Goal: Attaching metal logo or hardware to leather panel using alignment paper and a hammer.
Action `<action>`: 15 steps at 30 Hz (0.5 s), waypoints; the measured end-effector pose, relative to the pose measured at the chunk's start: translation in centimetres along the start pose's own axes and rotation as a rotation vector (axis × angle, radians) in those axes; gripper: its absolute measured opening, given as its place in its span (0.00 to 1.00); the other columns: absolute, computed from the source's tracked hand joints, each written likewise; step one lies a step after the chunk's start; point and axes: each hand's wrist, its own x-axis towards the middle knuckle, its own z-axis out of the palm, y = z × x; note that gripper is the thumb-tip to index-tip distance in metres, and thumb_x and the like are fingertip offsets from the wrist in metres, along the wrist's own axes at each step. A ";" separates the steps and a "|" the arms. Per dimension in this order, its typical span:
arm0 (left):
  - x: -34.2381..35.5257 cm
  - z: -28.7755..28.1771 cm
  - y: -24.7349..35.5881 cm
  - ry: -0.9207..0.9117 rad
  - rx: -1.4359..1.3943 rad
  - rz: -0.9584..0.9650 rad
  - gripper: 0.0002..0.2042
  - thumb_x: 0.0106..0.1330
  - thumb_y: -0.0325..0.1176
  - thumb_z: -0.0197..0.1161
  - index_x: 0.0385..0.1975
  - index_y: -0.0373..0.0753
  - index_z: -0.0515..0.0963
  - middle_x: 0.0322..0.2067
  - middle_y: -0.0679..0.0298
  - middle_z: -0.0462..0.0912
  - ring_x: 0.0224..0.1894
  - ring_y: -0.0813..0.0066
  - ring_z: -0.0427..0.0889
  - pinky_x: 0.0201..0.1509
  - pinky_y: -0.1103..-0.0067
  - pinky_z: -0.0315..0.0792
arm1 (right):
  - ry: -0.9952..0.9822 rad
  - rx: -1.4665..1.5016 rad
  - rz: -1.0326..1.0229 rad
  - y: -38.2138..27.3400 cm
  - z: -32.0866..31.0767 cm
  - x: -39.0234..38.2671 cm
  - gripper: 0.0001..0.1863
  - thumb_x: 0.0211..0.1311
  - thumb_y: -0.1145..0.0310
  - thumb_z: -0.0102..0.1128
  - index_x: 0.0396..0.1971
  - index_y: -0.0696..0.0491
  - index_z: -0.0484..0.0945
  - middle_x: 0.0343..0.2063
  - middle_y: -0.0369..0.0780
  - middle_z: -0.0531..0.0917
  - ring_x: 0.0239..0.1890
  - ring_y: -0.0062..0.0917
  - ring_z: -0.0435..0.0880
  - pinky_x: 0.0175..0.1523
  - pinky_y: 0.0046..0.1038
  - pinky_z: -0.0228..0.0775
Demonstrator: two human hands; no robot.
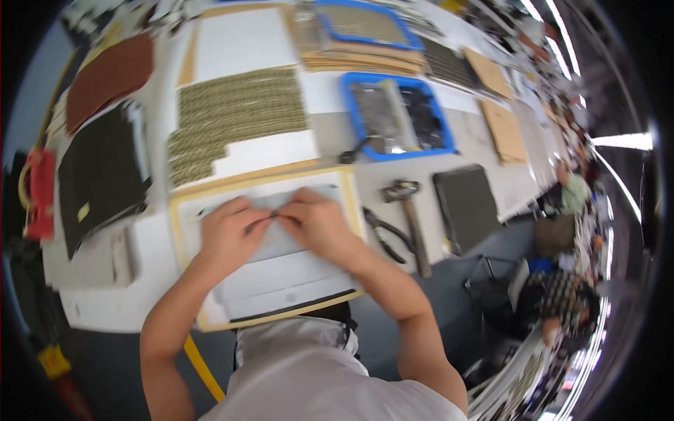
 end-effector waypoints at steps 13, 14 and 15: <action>-0.5 0.5 0.4 -0.028 -0.054 0.004 0.06 0.60 0.32 0.72 0.35 0.43 0.89 0.27 0.68 0.81 0.28 0.70 0.84 0.32 0.74 0.77 | 0.512 0.065 0.540 6.9 -12.0 -2.0 0.17 0.55 0.71 0.71 0.46 0.58 0.86 0.35 0.43 0.90 0.33 0.26 0.89 0.40 0.29 0.80; -0.7 0.5 0.2 -0.010 -0.040 -0.029 0.06 0.60 0.32 0.72 0.35 0.43 0.89 0.27 0.68 0.81 0.28 0.70 0.84 0.32 0.74 0.77 | 0.507 0.018 0.517 6.6 -12.0 -1.2 0.22 0.53 0.73 0.72 0.50 0.59 0.83 0.37 0.42 0.89 0.33 0.25 0.88 0.42 0.29 0.80; -0.6 0.6 -0.1 -0.004 -0.033 0.009 0.05 0.60 0.33 0.71 0.35 0.44 0.88 0.27 0.68 0.81 0.28 0.70 0.84 0.33 0.74 0.77 | 0.494 0.020 0.472 6.1 -11.9 -0.5 0.22 0.53 0.72 0.73 0.49 0.59 0.83 0.36 0.42 0.89 0.32 0.25 0.87 0.41 0.30 0.80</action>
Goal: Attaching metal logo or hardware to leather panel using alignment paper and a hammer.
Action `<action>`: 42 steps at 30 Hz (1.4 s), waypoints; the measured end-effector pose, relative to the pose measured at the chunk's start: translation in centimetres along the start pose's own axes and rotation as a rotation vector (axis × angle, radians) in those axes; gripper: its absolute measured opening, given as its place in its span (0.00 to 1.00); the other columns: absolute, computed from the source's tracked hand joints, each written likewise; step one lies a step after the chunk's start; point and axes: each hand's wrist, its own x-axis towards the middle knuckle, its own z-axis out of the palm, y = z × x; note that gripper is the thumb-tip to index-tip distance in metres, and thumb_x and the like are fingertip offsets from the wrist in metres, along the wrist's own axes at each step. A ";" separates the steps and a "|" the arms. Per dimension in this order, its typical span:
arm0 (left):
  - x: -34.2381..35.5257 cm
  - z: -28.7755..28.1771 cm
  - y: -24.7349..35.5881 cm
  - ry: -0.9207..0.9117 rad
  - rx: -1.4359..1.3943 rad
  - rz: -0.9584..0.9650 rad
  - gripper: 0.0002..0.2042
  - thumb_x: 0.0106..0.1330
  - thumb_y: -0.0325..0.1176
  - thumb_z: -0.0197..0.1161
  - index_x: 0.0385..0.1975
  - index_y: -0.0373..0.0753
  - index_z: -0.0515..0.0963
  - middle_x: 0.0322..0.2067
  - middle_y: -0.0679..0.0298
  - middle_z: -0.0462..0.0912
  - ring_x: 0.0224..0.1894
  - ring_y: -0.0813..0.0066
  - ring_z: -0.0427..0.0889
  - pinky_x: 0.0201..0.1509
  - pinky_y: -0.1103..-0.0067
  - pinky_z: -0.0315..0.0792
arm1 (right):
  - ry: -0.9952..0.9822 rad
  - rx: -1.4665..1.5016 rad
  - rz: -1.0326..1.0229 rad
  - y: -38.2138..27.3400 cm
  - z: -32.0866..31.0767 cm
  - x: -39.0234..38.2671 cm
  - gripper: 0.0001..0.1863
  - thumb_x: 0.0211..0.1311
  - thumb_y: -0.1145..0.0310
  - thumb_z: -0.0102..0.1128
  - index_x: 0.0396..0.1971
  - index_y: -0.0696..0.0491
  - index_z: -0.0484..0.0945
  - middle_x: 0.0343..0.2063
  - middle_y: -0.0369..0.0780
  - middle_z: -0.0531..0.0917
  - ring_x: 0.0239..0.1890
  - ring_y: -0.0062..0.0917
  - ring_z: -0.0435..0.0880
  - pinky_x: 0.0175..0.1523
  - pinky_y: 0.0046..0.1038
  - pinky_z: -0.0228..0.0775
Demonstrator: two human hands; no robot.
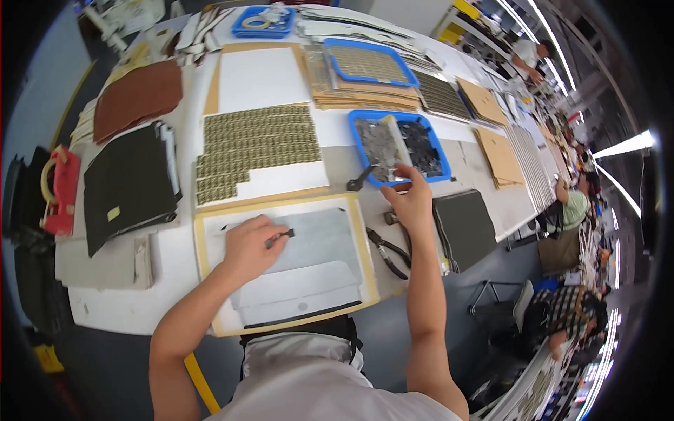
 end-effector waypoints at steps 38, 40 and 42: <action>-0.4 0.2 -1.0 0.065 -0.034 0.046 0.10 0.51 0.29 0.71 0.35 0.38 0.84 0.29 0.63 0.79 0.34 0.60 0.82 0.35 0.65 0.76 | -0.648 0.034 -0.411 -6.8 10.0 -7.9 0.14 0.64 0.79 0.64 0.49 0.58 0.79 0.40 0.41 0.87 0.34 0.27 0.85 0.41 0.26 0.76; -0.4 -0.1 -1.0 0.057 -0.039 0.041 0.10 0.52 0.29 0.71 0.35 0.39 0.84 0.29 0.63 0.79 0.34 0.60 0.82 0.35 0.65 0.76 | -0.674 0.035 -0.325 -6.7 9.8 -7.8 0.19 0.60 0.81 0.67 0.52 0.55 0.80 0.37 0.41 0.85 0.27 0.24 0.83 0.32 0.24 0.75; -0.4 -0.3 -0.9 0.022 -0.050 0.028 0.09 0.53 0.28 0.71 0.35 0.39 0.85 0.29 0.63 0.79 0.34 0.60 0.82 0.36 0.65 0.75 | -0.665 0.042 -0.351 -6.4 9.8 -7.7 0.22 0.58 0.81 0.67 0.54 0.54 0.80 0.37 0.41 0.85 0.27 0.22 0.82 0.32 0.23 0.74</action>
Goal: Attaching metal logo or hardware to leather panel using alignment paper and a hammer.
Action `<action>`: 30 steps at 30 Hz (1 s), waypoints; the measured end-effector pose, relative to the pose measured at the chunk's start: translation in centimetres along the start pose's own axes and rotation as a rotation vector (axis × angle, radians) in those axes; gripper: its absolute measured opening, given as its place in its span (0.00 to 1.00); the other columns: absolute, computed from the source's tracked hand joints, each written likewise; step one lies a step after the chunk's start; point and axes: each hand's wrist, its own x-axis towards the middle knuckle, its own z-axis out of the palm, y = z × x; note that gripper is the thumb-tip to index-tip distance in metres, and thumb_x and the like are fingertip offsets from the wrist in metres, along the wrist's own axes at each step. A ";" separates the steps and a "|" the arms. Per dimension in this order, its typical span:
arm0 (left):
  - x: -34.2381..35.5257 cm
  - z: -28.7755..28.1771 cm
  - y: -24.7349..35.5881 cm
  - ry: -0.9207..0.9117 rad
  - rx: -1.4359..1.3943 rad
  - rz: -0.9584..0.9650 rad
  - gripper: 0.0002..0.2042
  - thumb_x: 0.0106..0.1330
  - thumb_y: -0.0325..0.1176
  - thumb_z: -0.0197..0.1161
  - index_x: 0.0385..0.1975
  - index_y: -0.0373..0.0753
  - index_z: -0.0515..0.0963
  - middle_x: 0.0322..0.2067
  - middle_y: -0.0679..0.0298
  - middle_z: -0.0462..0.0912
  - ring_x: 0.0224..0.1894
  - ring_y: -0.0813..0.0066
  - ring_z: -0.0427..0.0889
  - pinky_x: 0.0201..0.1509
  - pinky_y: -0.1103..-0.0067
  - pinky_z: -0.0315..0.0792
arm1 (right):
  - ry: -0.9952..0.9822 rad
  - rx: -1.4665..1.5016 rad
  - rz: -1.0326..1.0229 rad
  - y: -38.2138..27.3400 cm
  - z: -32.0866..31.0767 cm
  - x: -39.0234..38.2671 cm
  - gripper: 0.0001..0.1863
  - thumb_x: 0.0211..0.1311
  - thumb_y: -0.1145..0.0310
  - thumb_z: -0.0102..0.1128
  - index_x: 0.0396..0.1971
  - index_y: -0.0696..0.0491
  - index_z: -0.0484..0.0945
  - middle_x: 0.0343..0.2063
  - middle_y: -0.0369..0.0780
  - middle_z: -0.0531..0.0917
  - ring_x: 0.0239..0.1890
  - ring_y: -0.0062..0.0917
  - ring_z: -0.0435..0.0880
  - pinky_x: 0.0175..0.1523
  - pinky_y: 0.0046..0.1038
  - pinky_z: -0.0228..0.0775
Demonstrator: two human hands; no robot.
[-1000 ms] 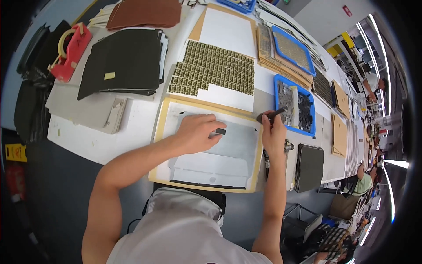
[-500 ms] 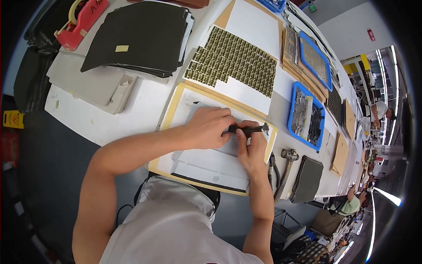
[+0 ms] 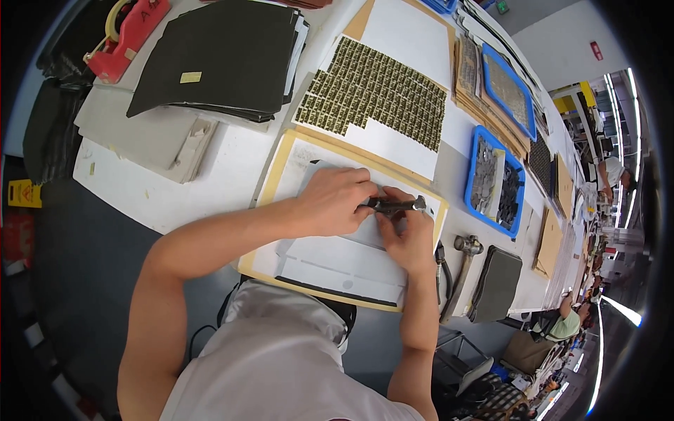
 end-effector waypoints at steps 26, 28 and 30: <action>1.3 -0.7 1.9 -0.171 -0.027 0.007 0.11 0.65 0.31 0.70 0.47 0.40 0.87 0.37 0.59 0.87 0.40 0.58 0.82 0.49 0.70 0.74 | -0.036 0.356 -0.008 3.1 -2.0 -0.8 0.36 0.53 0.86 0.62 0.66 0.52 0.73 0.41 0.42 0.86 0.36 0.27 0.85 0.47 0.29 0.81; 1.1 -0.5 1.8 -0.156 -0.026 -0.024 0.11 0.66 0.31 0.69 0.47 0.40 0.87 0.36 0.60 0.87 0.39 0.59 0.82 0.48 0.70 0.74 | 0.106 0.322 -0.035 3.1 -2.8 -2.3 0.35 0.53 0.86 0.62 0.65 0.52 0.74 0.41 0.42 0.86 0.36 0.26 0.84 0.47 0.28 0.81; 0.9 0.0 1.8 -0.129 -0.051 -0.039 0.11 0.66 0.32 0.69 0.47 0.41 0.87 0.36 0.60 0.87 0.38 0.60 0.82 0.48 0.71 0.74 | 0.280 0.274 0.002 3.0 -4.8 -4.8 0.33 0.54 0.85 0.63 0.63 0.53 0.76 0.42 0.41 0.85 0.39 0.25 0.84 0.48 0.27 0.80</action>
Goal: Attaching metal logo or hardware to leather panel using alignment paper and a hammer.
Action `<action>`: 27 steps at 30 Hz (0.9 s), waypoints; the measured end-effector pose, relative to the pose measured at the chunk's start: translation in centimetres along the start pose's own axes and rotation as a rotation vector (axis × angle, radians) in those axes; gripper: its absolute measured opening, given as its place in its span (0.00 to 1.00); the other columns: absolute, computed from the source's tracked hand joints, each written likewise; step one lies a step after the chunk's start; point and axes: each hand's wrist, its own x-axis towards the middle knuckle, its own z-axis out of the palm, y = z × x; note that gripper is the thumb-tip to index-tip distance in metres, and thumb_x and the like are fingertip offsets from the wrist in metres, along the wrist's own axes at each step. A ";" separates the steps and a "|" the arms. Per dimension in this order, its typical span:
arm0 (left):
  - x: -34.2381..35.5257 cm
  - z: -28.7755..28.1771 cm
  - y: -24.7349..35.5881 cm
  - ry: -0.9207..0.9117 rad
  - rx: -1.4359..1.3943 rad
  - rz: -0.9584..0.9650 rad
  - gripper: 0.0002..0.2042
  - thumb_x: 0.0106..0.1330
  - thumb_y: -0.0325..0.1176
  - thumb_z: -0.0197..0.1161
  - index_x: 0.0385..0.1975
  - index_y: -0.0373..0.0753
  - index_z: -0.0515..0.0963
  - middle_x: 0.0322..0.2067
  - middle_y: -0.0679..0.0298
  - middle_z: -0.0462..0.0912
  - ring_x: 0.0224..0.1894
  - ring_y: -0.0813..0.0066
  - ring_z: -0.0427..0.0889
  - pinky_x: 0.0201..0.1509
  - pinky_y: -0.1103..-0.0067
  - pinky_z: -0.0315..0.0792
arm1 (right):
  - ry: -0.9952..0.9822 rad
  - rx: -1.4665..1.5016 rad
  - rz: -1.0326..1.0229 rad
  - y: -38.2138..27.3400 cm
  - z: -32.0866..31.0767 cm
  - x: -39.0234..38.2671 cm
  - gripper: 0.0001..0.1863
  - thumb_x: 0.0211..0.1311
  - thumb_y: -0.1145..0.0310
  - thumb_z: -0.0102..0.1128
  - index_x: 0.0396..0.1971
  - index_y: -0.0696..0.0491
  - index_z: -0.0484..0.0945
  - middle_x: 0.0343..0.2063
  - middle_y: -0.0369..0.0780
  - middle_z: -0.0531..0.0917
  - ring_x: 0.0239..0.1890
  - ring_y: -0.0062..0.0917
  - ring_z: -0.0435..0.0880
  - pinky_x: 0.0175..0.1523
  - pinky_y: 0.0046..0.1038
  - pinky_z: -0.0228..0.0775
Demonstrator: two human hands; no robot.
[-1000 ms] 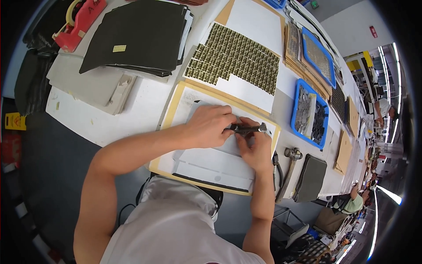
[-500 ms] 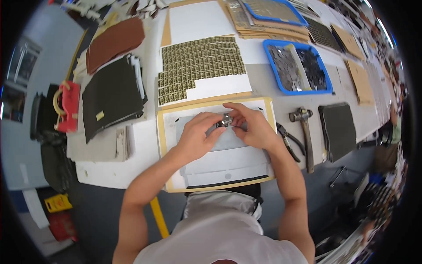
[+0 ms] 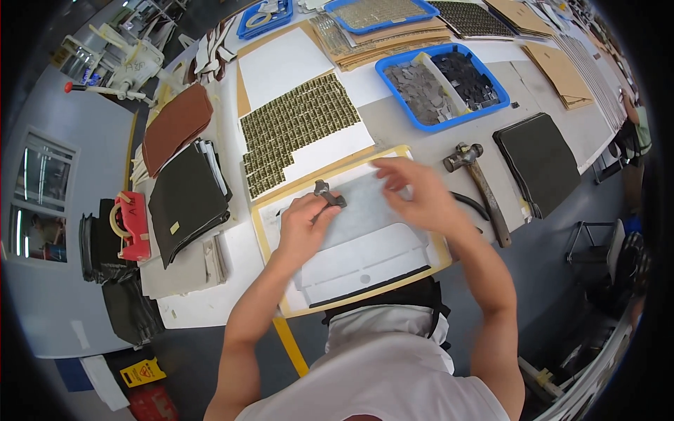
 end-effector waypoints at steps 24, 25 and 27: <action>0.0 0.3 -1.2 0.102 -0.020 0.170 0.08 0.65 0.30 0.69 0.39 0.33 0.84 0.32 0.56 0.83 0.36 0.54 0.80 0.43 0.66 0.73 | -0.007 0.036 0.724 -10.1 -12.3 -5.1 0.16 0.54 0.77 0.56 0.45 0.58 0.74 0.21 0.34 0.75 0.18 0.16 0.72 0.24 0.22 0.62; 0.2 0.5 -1.1 0.124 -0.032 0.172 0.08 0.65 0.30 0.69 0.39 0.33 0.84 0.32 0.56 0.83 0.36 0.54 0.80 0.43 0.66 0.73 | -0.003 0.102 0.682 -11.9 -11.6 -4.7 0.16 0.56 0.78 0.56 0.46 0.58 0.72 0.21 0.34 0.75 0.17 0.16 0.72 0.23 0.21 0.62; 0.1 0.1 -1.1 0.077 -0.032 0.178 0.08 0.65 0.30 0.69 0.39 0.33 0.84 0.30 0.56 0.82 0.35 0.53 0.79 0.42 0.65 0.73 | -0.098 0.205 0.562 -13.5 -10.0 -3.5 0.13 0.63 0.79 0.54 0.47 0.56 0.71 0.21 0.33 0.75 0.18 0.15 0.73 0.24 0.21 0.64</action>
